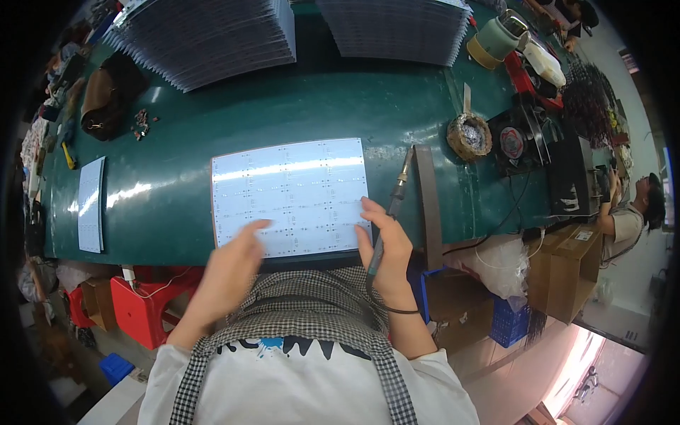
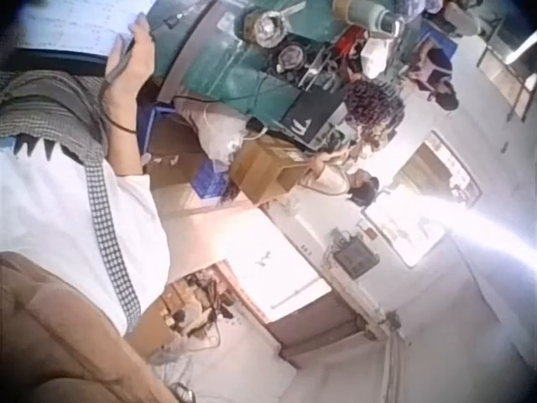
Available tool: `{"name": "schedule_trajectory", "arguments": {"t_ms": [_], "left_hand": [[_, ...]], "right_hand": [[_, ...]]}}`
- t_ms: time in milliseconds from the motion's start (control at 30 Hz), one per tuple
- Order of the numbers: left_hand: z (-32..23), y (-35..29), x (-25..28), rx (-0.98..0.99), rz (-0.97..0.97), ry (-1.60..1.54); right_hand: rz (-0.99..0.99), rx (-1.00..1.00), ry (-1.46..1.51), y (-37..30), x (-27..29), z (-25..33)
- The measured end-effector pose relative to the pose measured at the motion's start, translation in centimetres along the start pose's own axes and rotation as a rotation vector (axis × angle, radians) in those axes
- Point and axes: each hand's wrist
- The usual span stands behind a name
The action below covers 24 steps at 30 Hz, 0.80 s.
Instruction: The person solders points on circuit board panels using a soldering iron, turns over and removes a completed board, then positions a metal bar across a new panel and solders its connections.
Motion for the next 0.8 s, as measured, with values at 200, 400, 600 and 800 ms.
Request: {"name": "schedule_trajectory", "arguments": {"t_ms": [200, 400, 600, 800], "left_hand": [[2.4, -1.2, 3.0, 0.146, -0.056, -0.720], [-2.4, 1.4, -1.7, -0.097, 0.343, -0.696], [-1.8, 2.0, -3.0, -0.156, 0.383, -0.689], [-1.2, 1.1, -2.7, -0.075, 0.299, -0.549]], "right_hand": [[0.017, 0.142, 0.015, 0.9, 0.0, 1.9], [0.118, 0.125, 0.354, 2.6, -1.6, 5.7], [0.109, 0.104, 0.366, 1.5, -2.1, 5.5], [0.067, 0.094, 0.336, 1.5, -0.5, 5.5]]}}
Point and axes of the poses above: each hand's wrist, its own y-axis towards the middle knuckle, its own x-axis out of the back of the hand, z = x × y, and after that the axes turned 12 degrees about x, right-handed
